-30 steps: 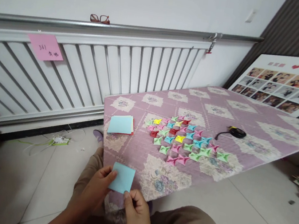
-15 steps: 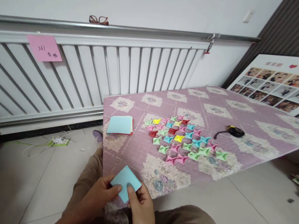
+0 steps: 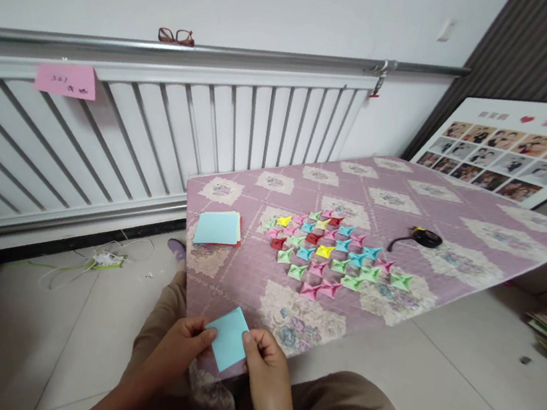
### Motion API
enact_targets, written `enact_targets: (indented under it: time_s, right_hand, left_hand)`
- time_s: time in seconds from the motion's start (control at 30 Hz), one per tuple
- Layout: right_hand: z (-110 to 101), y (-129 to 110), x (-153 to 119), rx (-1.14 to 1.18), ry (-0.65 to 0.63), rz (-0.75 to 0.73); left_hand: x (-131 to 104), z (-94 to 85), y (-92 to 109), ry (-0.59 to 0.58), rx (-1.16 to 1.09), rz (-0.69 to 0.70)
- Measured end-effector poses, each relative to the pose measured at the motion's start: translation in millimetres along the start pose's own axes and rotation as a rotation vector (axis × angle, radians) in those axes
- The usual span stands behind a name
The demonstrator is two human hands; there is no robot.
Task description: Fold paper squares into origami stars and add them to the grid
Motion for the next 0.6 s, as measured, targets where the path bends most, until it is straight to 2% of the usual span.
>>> enact_targets:
  time_s: [0.1,0.23,0.4,0.6]
  right_hand:
    - [-4,0,5,-0.074,0.025,-0.019]
    - [-5,0,12,-0.184,0.023,-0.047]
    - [-10,-10,26,-0.421,0.089,-0.205]
    - [-21,-17,44,-0.691,0.190,-0.295]
  left_hand:
    - [4,0.0,-1,-0.032,0.026,0.012]
    - [14,-4.6,2,-0.021,0.207,0.077]
    - [31,-6.9,-2,-0.020,0.360,0.103]
    - [50,-4.4,-2,-0.102,0.592,0.148]
Point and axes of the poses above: each hand's wrist, its own x-axis towards the middle knuckle, its own z-axis out of the palm, y = z × x, the point moved 6 cm from there along x, towards the middle knuckle, and after that the axes turned 13 degrees about z, right-handed, at the moved point
